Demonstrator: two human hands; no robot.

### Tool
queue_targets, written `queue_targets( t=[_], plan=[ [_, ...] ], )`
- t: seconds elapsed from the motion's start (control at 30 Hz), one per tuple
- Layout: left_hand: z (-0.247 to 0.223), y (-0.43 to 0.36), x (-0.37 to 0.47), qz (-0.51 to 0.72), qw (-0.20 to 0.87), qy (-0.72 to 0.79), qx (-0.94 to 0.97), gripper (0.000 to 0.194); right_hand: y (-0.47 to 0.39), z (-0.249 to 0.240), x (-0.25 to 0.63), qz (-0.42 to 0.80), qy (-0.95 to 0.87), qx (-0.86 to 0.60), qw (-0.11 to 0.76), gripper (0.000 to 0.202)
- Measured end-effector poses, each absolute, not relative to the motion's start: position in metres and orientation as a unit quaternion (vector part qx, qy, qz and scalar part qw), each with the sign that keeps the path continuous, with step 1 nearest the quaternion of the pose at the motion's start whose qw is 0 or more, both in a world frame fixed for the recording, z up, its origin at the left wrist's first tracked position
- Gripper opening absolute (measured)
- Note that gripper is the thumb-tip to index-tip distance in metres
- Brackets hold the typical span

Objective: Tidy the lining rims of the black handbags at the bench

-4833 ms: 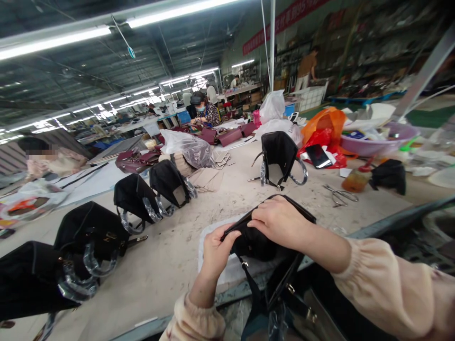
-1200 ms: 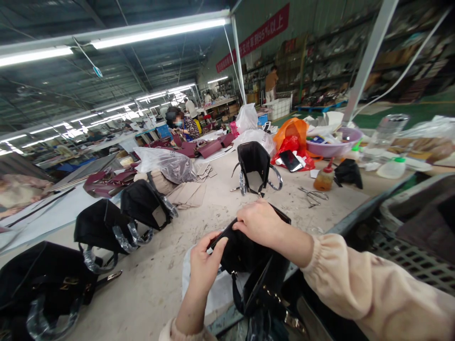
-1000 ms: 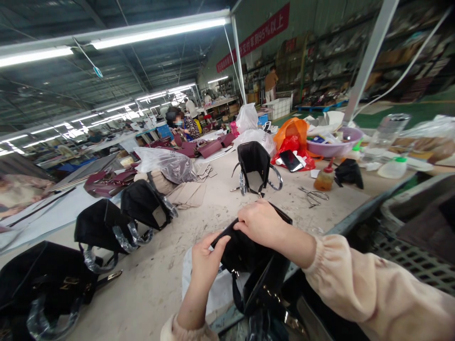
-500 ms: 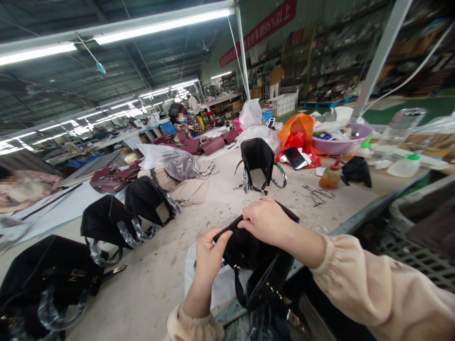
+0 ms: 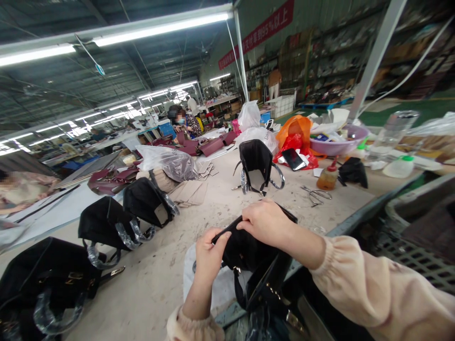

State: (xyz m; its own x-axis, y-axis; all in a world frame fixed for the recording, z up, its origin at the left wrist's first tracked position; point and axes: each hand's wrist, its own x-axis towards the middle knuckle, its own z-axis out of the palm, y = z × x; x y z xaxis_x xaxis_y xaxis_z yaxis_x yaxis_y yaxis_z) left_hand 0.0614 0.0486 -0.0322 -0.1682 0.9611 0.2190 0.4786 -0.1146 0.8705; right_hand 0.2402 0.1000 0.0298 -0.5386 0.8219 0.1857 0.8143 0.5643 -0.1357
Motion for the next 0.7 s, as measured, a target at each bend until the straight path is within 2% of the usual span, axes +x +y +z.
queue_targets(
  t=[0.7],
  plan=[
    [-0.0316, 0.0485, 0.0614, 0.438, 0.258, 0.612, 0.606, 0.020, 0.1038, 0.0274, 0.2393, 0.011, -0.873, -0.468, 0.136, 0.028]
  ],
)
